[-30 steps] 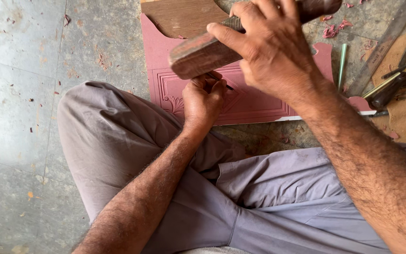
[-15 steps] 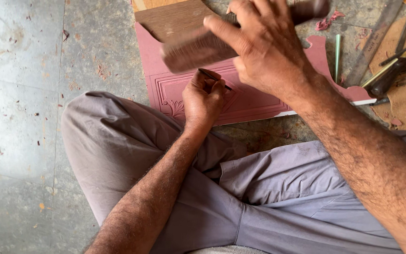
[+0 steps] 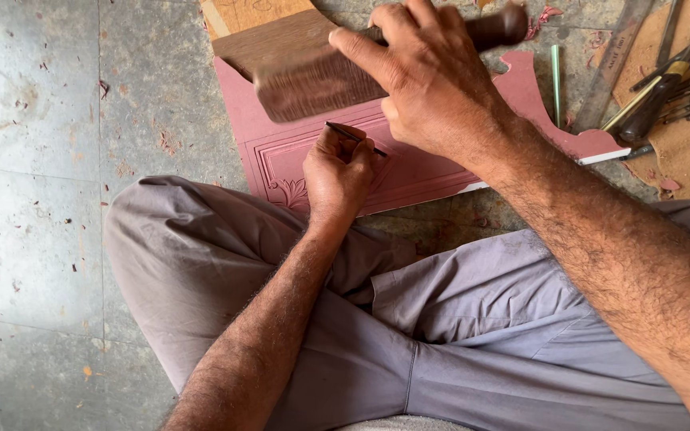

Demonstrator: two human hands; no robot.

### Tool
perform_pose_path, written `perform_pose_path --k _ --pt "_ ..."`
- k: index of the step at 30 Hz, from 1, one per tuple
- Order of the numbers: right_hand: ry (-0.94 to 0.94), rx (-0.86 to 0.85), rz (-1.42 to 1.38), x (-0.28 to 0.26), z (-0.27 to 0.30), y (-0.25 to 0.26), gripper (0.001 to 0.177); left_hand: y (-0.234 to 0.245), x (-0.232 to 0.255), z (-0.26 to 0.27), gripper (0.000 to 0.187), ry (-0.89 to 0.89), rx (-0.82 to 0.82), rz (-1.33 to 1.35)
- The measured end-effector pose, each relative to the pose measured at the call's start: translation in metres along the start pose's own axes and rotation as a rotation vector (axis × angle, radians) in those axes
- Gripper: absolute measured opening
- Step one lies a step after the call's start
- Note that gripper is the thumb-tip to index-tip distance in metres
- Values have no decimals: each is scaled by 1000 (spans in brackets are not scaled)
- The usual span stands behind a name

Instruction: The person carves a decorative floral pattern into a pink-coated wooden panel using a chisel and a wooden mallet.

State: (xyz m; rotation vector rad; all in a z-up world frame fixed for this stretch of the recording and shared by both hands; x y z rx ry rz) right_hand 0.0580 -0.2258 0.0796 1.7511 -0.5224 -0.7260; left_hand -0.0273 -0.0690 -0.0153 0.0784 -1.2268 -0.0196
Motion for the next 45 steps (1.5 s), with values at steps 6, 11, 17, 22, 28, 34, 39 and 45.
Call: perform_pose_path --k 6,11,17,22,28,34,39,45 --pt "40 45 56 3 2 3 54 -3 9 2 6 41 1 -59" --pt "42 -7 49 6 1 4 50 -5 20 6 5 42 4 -103" --pt "44 27 15 5 1 7 46 -7 22 7 7 46 6 -109" --pt "49 39 98 7 4 8 48 -6 25 7 7 70 3 -183" --pt "-24 13 6 15 3 7 67 -3 19 6 8 -89 -158 -136" --pt "-172 14 -259 31 19 35 70 18 20 -2 18 -16 -271 -100" --pt "-182 85 -153 36 36 71 69 8 19 21 38 -55 -355 -775" --pt "-183 122 -123 32 50 103 61 -19 7 40 65 -246 -308 -1222"
Point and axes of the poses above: each hand's wrist, its own z-axis away from the middle knuckle, its own y-axis out of the back of the hand, x = y × z, the point moved 1 cm from there along -z, towards the middle knuckle, and after that the axes turned 8 degrees about -x, right-handed, at the moved point
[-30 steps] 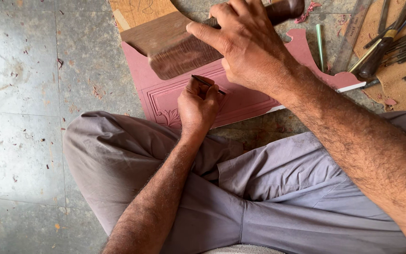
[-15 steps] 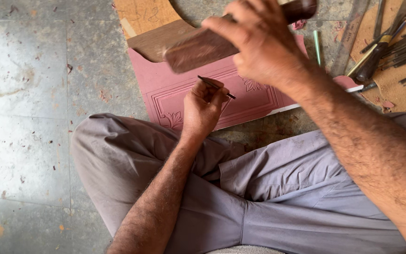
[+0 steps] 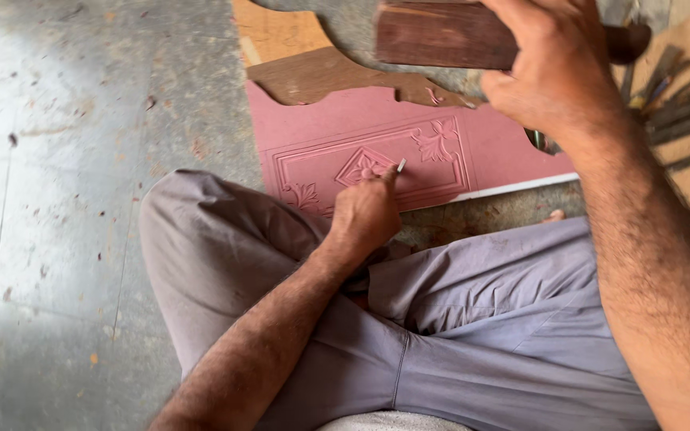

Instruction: The person carves a decorative floral pattern into a pink-coated wooden panel using a chisel and a wooden mallet.

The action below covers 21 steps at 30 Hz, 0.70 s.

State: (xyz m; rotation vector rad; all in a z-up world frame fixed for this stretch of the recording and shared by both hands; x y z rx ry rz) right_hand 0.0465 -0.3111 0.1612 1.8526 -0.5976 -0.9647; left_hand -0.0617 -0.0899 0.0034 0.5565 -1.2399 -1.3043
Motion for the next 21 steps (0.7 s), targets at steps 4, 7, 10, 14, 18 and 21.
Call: perform_pose_path --k 4,7,10,14,18,21 --pt "64 73 79 3 5 3 64 2 5 2 47 7 -61 -35" --pt "-103 -68 -87 21 8 -15 69 5 5 4 23 68 -153 -43" --pt "-395 -219 -228 35 13 -43 77 10 -18 -8 14 213 -171 -11" --pt "-650 -394 -221 44 21 -77 77 22 -101 -24 20 194 189 -12" --pt "-675 -403 -181 59 26 -101 79 43 -151 -24 33 509 318 372" --pt "-698 -390 -154 66 32 -115 82 51 -155 -30 35 680 209 454"
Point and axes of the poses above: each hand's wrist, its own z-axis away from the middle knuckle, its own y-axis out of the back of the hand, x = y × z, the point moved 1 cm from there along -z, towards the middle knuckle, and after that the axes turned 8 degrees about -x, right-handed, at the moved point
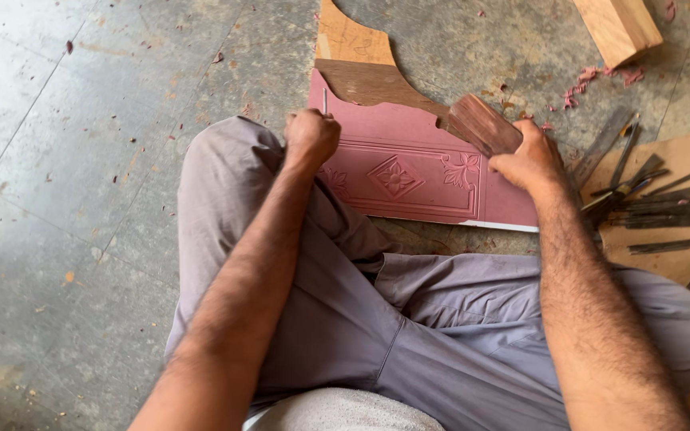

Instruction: The person carves a decorative floral pattern into a pink-coated wooden panel using a chisel and a wooden mallet.

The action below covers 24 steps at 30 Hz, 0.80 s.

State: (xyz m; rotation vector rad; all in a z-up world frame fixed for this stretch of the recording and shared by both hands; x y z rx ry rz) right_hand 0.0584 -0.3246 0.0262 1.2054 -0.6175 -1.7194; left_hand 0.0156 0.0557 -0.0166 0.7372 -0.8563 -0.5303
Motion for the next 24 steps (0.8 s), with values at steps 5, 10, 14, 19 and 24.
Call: perform_pose_path --k 5,10,14,19,24 --pt "-189 24 86 1 5 -15 79 -10 13 -8 44 136 -107 -68" --pt "-318 48 54 -3 9 -17 93 1 15 11 41 153 -65 88" --pt "-330 -5 -9 -4 11 -15 89 7 19 17 38 108 -16 77" --pt "-294 5 -12 -1 12 -12 87 7 17 6 38 69 1 146" --pt "-325 90 -29 6 13 -9 90 8 21 -28 39 -47 -11 257"
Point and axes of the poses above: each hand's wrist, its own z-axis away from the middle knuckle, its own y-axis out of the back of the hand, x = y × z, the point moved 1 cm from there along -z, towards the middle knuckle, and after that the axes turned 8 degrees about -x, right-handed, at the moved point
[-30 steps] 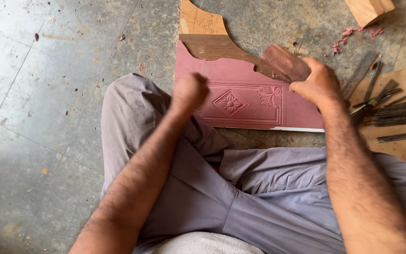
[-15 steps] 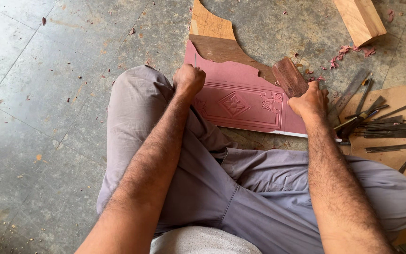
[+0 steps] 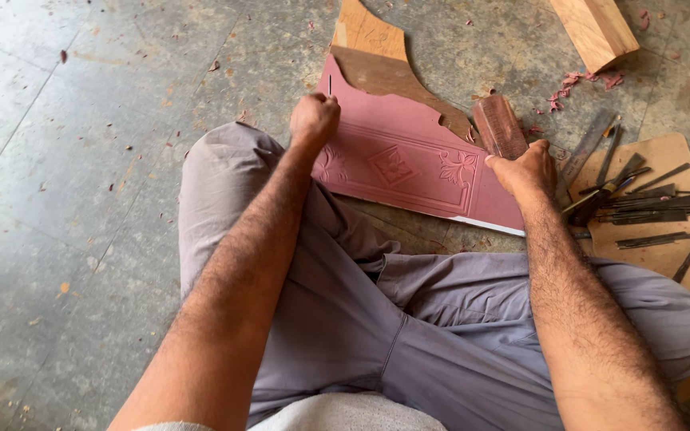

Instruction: The person carves a decorative floral pattern into a pink-coated wooden panel using a chisel and a wooden mallet.

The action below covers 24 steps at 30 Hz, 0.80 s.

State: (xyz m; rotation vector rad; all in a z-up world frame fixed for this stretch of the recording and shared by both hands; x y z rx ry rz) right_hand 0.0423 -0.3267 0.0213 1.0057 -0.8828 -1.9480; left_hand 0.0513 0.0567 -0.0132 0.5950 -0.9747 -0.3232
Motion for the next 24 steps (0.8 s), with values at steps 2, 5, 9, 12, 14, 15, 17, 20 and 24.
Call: perform_pose_path --k 2,5,9,12,14,15,17,20,24 --pt "-58 18 -67 5 -3 -1 91 1 5 -13 39 -37 -68 140" --pt "-42 123 -143 16 -13 -7 95 -6 19 -23 36 -16 -3 -64" --pt "154 285 -20 22 -17 -4 80 -25 39 -17 23 -501 34 -194" --pt "154 152 -336 8 0 23 51 -31 59 -13 22 -593 -324 -49" --pt "110 66 -707 -4 20 41 47 -30 71 -8 19 -713 -448 -85" --pt "236 67 -774 -11 33 49 44 -32 75 -8 17 -710 -522 -99" --pt "388 58 -886 -23 60 63 42 -38 82 -9 16 -701 -668 -118" --pt "374 -26 -899 -35 89 61 47 -62 92 -10 17 -705 -855 -123" --pt "315 -113 -652 -42 75 32 53 -93 98 1 17 -705 -963 -62"
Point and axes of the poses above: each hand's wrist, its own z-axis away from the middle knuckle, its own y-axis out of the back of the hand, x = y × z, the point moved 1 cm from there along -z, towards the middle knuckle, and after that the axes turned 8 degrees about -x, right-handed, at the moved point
